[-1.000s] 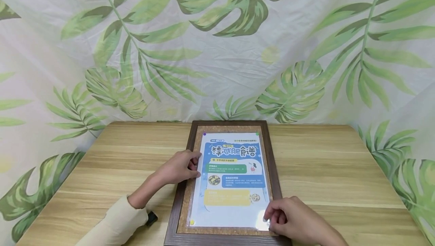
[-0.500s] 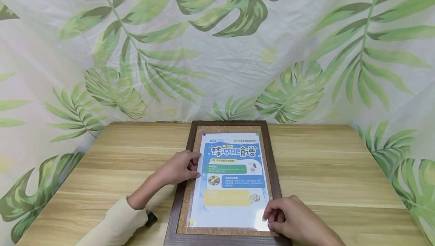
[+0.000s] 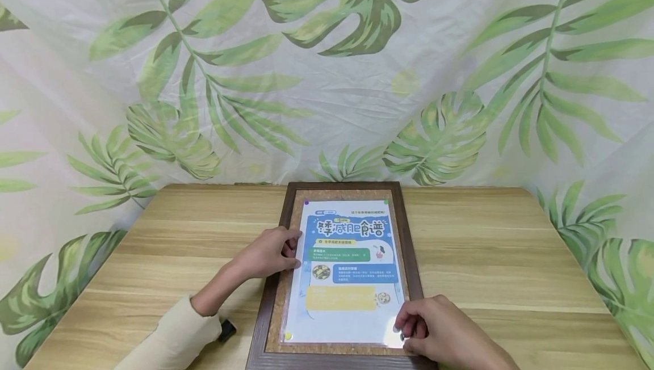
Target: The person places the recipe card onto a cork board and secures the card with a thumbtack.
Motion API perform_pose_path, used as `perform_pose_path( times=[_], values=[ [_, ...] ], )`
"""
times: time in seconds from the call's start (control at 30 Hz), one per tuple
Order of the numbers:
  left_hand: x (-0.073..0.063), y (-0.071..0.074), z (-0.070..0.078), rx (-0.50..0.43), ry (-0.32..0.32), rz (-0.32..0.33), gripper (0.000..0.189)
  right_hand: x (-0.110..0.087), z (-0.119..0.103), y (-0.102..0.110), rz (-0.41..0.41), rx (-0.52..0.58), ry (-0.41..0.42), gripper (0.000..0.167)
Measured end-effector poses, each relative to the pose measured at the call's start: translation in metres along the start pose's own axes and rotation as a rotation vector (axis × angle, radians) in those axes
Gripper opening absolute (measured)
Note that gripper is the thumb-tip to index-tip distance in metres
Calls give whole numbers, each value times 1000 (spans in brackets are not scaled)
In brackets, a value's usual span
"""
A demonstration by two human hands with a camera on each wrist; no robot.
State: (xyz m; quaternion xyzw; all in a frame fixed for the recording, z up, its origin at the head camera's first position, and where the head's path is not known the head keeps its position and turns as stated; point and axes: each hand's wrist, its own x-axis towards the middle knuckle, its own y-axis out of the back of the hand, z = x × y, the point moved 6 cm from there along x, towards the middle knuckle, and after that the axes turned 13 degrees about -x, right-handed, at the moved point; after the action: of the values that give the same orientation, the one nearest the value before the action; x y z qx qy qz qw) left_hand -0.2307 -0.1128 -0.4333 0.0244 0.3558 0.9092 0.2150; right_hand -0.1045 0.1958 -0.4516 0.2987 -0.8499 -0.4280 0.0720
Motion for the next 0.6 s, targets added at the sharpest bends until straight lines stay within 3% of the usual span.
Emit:
perform_pose_path(
  times=[0.23, 0.43, 0.6],
  values=[
    [0, -1, -1, 4, 1, -3, 51, 1, -4, -1, 54, -72, 17, 19],
    [1, -1, -1, 3, -14, -4, 41, 2, -4, -3, 19, -51, -35, 19],
    [1, -1, -2, -4, -10, -5, 40, 2, -5, -3, 24, -45, -21, 21]
  ],
)
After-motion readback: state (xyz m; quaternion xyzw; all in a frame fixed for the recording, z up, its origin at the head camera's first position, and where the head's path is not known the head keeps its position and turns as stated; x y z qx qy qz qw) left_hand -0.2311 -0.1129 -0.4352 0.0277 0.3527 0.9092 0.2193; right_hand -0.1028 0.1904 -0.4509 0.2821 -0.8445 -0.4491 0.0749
